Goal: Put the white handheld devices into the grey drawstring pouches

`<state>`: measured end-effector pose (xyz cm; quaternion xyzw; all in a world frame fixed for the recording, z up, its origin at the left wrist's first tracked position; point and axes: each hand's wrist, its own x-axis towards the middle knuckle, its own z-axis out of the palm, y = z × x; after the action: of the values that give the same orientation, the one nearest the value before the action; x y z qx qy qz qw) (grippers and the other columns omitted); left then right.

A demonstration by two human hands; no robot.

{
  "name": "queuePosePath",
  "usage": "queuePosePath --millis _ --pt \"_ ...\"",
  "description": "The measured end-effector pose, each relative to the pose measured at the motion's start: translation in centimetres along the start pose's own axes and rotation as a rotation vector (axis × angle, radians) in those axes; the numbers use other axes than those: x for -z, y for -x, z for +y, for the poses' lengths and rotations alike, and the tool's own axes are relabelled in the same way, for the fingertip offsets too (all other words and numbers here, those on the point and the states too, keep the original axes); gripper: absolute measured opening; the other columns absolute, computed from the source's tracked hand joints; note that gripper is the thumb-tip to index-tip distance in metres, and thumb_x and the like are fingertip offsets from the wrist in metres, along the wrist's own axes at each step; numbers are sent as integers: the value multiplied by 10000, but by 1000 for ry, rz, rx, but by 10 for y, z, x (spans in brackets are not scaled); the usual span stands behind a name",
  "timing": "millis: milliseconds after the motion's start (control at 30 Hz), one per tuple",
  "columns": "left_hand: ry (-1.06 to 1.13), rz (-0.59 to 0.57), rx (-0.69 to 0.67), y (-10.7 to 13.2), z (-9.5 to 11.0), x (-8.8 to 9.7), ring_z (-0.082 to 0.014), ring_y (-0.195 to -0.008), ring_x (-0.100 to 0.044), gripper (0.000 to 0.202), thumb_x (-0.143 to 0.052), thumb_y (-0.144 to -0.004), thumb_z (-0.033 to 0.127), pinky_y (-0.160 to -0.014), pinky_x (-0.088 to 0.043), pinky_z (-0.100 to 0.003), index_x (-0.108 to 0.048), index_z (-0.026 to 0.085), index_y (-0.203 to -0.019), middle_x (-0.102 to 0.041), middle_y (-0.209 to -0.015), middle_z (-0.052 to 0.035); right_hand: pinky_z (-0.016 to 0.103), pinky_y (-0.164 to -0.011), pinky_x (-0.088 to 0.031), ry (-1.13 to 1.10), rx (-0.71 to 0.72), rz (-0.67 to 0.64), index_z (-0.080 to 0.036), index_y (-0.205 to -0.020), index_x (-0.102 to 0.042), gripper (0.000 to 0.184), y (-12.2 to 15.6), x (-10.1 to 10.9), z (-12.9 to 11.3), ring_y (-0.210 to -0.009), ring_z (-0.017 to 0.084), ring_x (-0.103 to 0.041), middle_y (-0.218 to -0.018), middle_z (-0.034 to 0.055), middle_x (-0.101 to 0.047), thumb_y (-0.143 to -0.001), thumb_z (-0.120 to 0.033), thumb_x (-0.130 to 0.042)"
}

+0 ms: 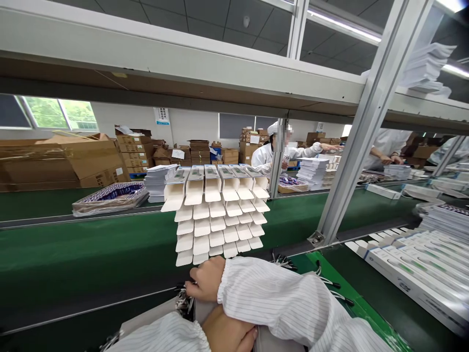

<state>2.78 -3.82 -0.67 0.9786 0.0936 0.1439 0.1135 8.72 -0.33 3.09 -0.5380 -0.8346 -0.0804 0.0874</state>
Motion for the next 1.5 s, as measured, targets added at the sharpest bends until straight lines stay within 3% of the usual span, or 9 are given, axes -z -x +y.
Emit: queuePosePath --millis 267,400,600,767,833,933,1067,1167,1500 --pt "39 -31 12 -2 9 10 -211 -1017 -429 501 -424 -724 270 -761 -420 -254 -285 373 -1194 -418 -1178 81 266 -461 -371 25 13 44 -176 -670 -545 346 -1 -6 0 -556 198 -542 -593 38 -568 -751 -427 -321" --pt "82 15 92 0 20 18 -179 -1042 -408 398 -404 -758 272 -846 -369 -254 -362 364 -1144 -433 -1163 86 266 -472 -363 28 21 53 -174 -690 -535 331 0 -5 0 -568 198 -544 -609 37 -568 -770 -408 -315" --pt "85 -8 72 3 24 29 -159 -1086 -358 301 -389 -784 286 -902 -309 -239 -437 280 -1081 -414 -1185 46 255 -477 -317 23 65 53 -170 -699 -507 292 0 -10 0 -564 174 -520 -620 29 -545 -797 -366 -314" --pt "44 4 65 3 20 19 -142 -1067 -377 297 -375 -781 274 -889 -321 -228 -438 253 -1071 -430 -1166 35 285 -539 -279 59 213 354 -166 -655 -463 152 1 -10 1 -614 156 -440 -621 28 -447 -749 -222 -357" --pt "31 3 58 3 19 16 -152 -1063 -380 314 -375 -777 276 -899 -314 -245 -420 249 -1087 -405 -1191 27 293 -531 -249 71 299 489 -167 -583 -426 182 2 -10 2 -591 151 -394 -582 24 -392 -745 -167 -344" --pt "0 -19 66 2 18 16 -175 -1065 -378 304 -368 -778 286 -886 -326 -267 -437 231 -1068 -431 -1166 8 293 -491 -201 66 337 568 -164 -498 -361 280 6 -11 2 -516 137 -327 -508 15 -316 -766 -112 -297" --pt "44 -21 68 2 20 19 -147 -1030 -411 319 -360 -780 274 -846 -349 -217 -412 271 -1095 -431 -1164 46 277 -457 -170 48 444 508 -161 -470 -333 325 10 -15 3 -454 122 -287 -459 4 -262 -783 -107 -265" --pt "59 -11 117 3 21 20 -159 -962 -465 306 -379 -774 305 -800 -380 -225 -430 303 -1076 -466 -1123 59 258 -449 -177 56 512 445 -158 -497 -364 314 9 -16 3 -453 114 -316 -468 5 -313 -793 -108 -272" --pt "59 10 69 2 20 21 -147 -1033 -407 314 -353 -775 279 -867 -335 -220 -423 261 -1081 -455 -1132 38 249 -436 -171 118 392 282 -161 -611 -445 205 3 -19 0 -512 130 -400 -560 23 -430 -774 -116 -329"
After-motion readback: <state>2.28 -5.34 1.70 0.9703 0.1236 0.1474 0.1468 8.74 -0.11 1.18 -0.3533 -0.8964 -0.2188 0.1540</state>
